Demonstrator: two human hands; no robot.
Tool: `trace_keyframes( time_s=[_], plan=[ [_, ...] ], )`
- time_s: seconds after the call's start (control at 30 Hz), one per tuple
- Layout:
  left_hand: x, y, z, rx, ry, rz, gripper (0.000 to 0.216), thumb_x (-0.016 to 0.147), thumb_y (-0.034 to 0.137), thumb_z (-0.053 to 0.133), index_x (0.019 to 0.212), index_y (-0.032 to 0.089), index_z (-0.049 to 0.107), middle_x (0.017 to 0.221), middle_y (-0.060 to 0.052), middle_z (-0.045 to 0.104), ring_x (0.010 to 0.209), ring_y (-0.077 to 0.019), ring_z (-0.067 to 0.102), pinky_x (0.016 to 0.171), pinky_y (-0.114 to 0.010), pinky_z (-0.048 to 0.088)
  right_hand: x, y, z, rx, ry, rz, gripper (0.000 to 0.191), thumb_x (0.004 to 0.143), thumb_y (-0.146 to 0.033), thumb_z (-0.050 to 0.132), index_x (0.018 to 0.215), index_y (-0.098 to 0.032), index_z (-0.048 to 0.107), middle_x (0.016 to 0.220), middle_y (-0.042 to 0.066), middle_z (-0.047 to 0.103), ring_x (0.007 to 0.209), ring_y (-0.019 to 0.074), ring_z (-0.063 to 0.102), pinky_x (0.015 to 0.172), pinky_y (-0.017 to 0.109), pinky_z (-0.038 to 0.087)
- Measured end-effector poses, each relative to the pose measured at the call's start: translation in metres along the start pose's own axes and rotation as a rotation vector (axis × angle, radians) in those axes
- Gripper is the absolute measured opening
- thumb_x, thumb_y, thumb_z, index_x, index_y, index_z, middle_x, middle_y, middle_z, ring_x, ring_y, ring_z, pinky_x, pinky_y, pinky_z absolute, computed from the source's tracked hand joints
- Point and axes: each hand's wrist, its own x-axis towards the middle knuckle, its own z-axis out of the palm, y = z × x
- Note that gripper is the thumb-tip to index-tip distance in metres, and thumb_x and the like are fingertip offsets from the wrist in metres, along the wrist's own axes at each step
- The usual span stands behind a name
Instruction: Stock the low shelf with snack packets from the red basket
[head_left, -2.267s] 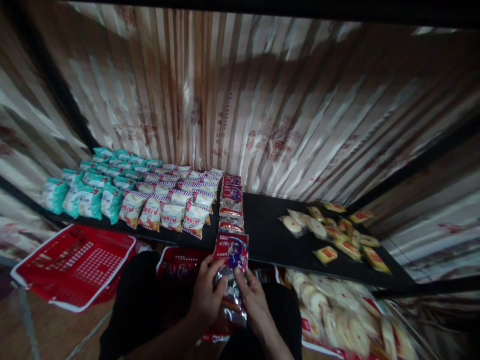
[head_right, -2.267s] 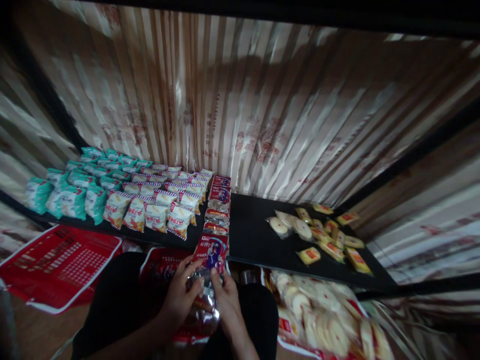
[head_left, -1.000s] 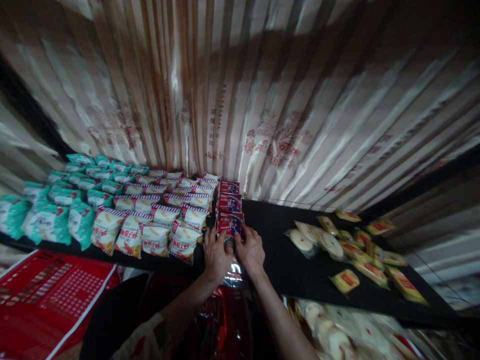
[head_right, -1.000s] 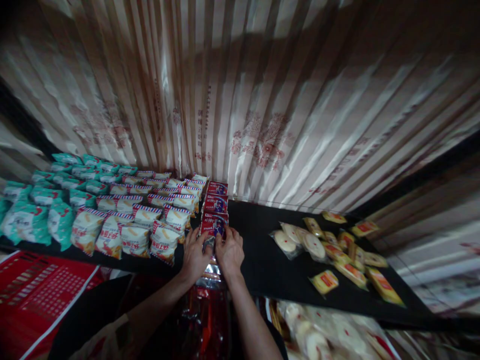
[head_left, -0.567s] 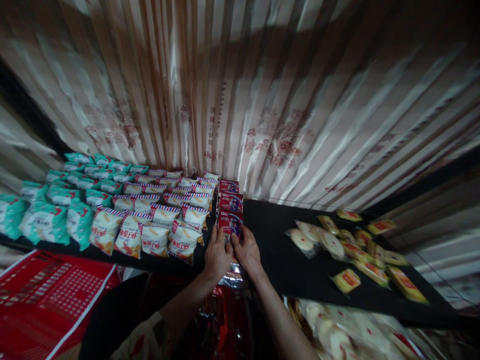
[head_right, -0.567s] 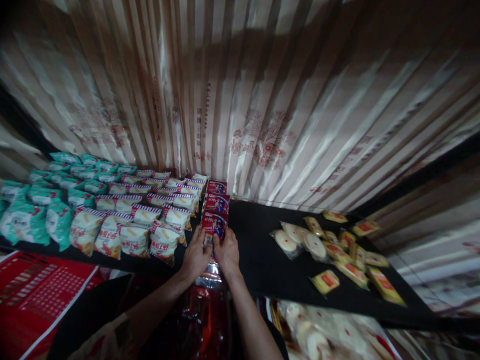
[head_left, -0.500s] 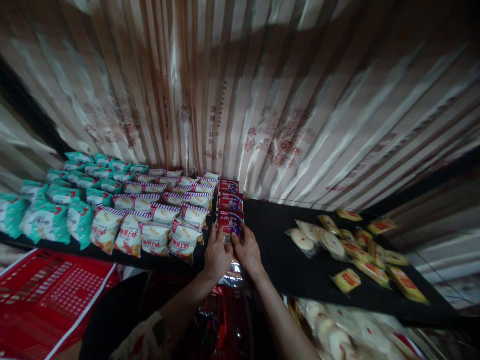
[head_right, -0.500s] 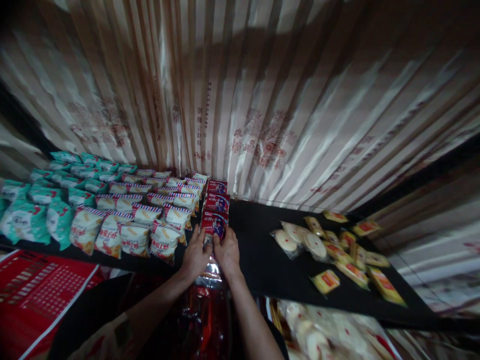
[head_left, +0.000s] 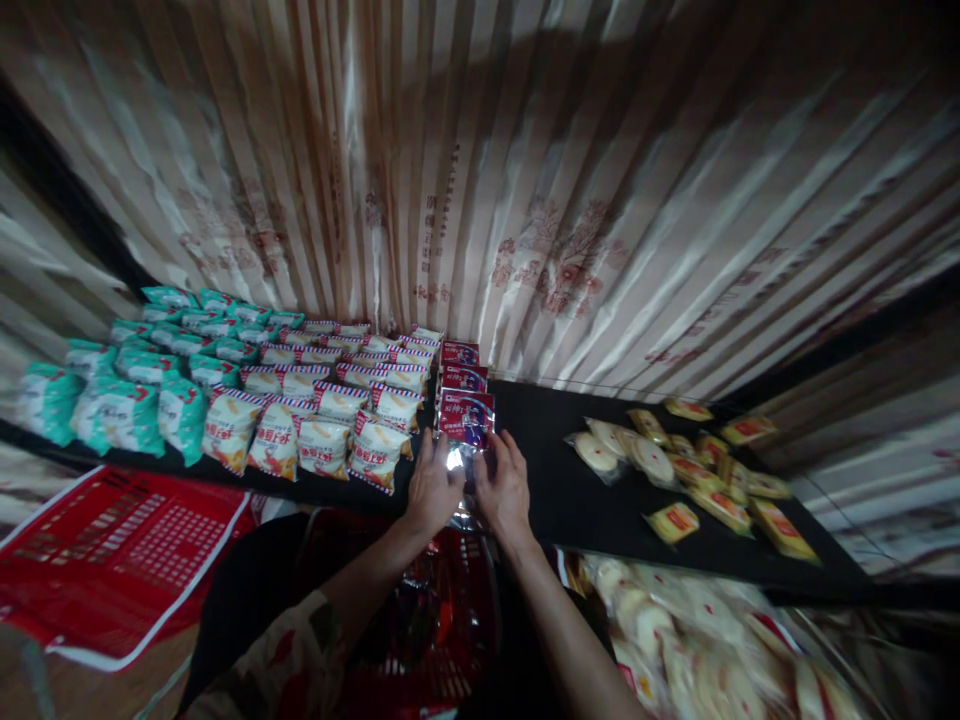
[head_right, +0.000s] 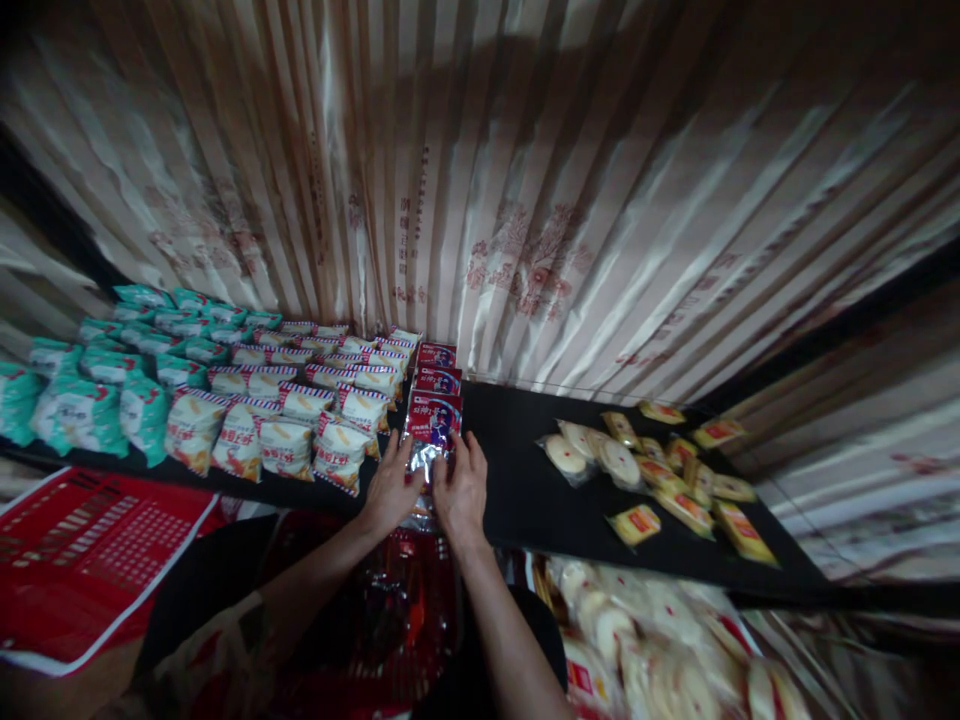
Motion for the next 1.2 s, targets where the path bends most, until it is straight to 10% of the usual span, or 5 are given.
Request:
trace_keyframes(
  time_s=[0.43, 1.2],
  plan=[
    [-0.015, -0.006, -0.009, 0.016, -0.051, 0.041, 0.058, 0.082, 0.017, 0.046, 0.139, 0.013, 0.033, 0.150, -0.012, 0.022, 0.137, -0.0202, 0.023, 0.112, -0.032, 0.025, -0.043, 0.001, -0.010, -0.048, 0.002, -0.111, 0.045, 0.086, -0.030, 0.037, 0.119, -0.008, 0.056, 0.138, 0.017, 0.042, 0.128, 0.0258, 0.037, 0.104, 0.045, 0.035],
    [-0.019, -0.006, 0.021, 0.133, 0.045, 0.133, 0.070, 0.072, 0.020, 0.047, 0.137, -0.001, 0.030, 0.147, -0.019, 0.027, 0.138, -0.0281, 0.018, 0.113, -0.043, 0.023, 0.066, -0.025, 0.025, -0.395, -0.417, -0.214, 0.047, 0.092, -0.042, 0.036, 0.135, -0.026, 0.043, 0.146, 0.007, 0.036, 0.139, 0.0273, 0.015, 0.107, 0.047, 0.021]
  ],
)
